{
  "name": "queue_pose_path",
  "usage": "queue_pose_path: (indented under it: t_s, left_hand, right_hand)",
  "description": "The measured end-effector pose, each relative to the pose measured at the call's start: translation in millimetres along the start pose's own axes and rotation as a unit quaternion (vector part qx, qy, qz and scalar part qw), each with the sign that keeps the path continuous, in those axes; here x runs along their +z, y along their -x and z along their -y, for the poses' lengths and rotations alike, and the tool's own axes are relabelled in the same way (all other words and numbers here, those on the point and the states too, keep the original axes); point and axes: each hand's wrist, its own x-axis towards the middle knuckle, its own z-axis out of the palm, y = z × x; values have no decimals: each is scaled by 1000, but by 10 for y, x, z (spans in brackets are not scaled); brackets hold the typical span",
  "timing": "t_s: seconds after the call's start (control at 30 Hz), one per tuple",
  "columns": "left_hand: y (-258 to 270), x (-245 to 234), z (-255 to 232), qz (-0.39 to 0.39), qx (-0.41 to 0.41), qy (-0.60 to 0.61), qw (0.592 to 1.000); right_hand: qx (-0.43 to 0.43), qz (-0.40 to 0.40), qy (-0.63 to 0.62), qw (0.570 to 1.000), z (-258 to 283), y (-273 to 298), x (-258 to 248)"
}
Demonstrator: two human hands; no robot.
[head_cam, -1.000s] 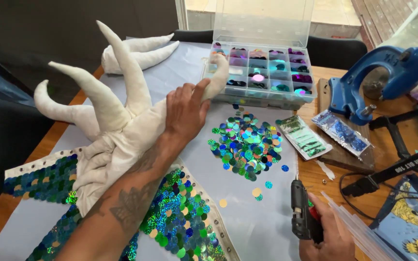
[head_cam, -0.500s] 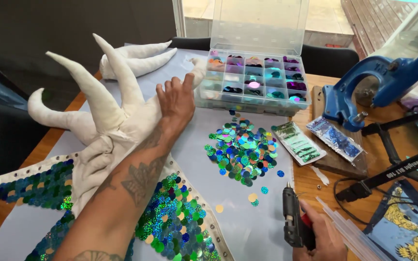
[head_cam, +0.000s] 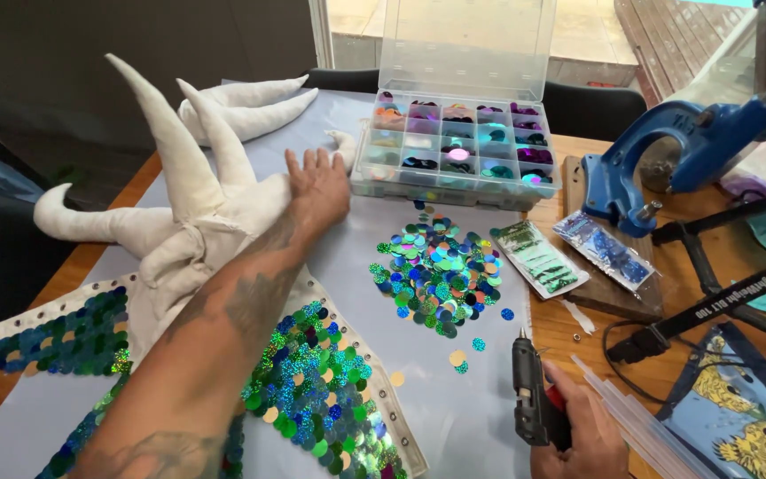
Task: Using a hot glue gun to attach green and blue sequins to a star-shaped fabric costume piece.
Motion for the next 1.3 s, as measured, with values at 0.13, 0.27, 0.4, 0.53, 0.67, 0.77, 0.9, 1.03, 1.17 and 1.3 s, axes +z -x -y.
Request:
queue_pose_path:
  t_s: [0.13, 0.27, 0.4, 0.53, 0.67, 0.77, 0.9, 1.03, 1.17, 1.3]
  left_hand:
    - [743, -1011, -462, 90, 118, -40, 988]
    - [1184, -1253, -634, 172, 159, 108, 966]
    - [1080, -531, -645, 113, 183, 205, 955]
    - [835, -240, -820, 82, 197, 336, 917]
    - [958, -574, -1009, 120, 238, 382, 885]
    - [1158, -800, -1118, 109, 348, 313, 877]
    - [1210, -689, -1165, 56, 352, 267, 895]
    - [1061, -665, -1172, 25, 340, 324, 883]
    - [957, -466, -1196, 31, 335, 324, 884]
    - [896, -382, -1200, 26, 196, 539, 819]
  right_hand:
    - [-9, -7, 0, 1000, -22, 9, -4]
    - [14, 3, -9, 1000, 112, -1, -14]
    - [-37, 7, -8, 999, 86, 28, -3]
    - [-49, -4, -6, 999, 10, 12, 16]
    - [-6, -6, 6, 1000, 62, 6, -29]
    - [14, -6, 2, 1000, 84, 0, -38]
    - [20, 13, -13, 1000, 173, -36, -37]
    - [-10, 1, -23, 1000, 211, -19, -59]
    - [13, 4, -16, 1000, 189, -12, -65]
    - [30, 12, -10, 999, 190, 1, -64]
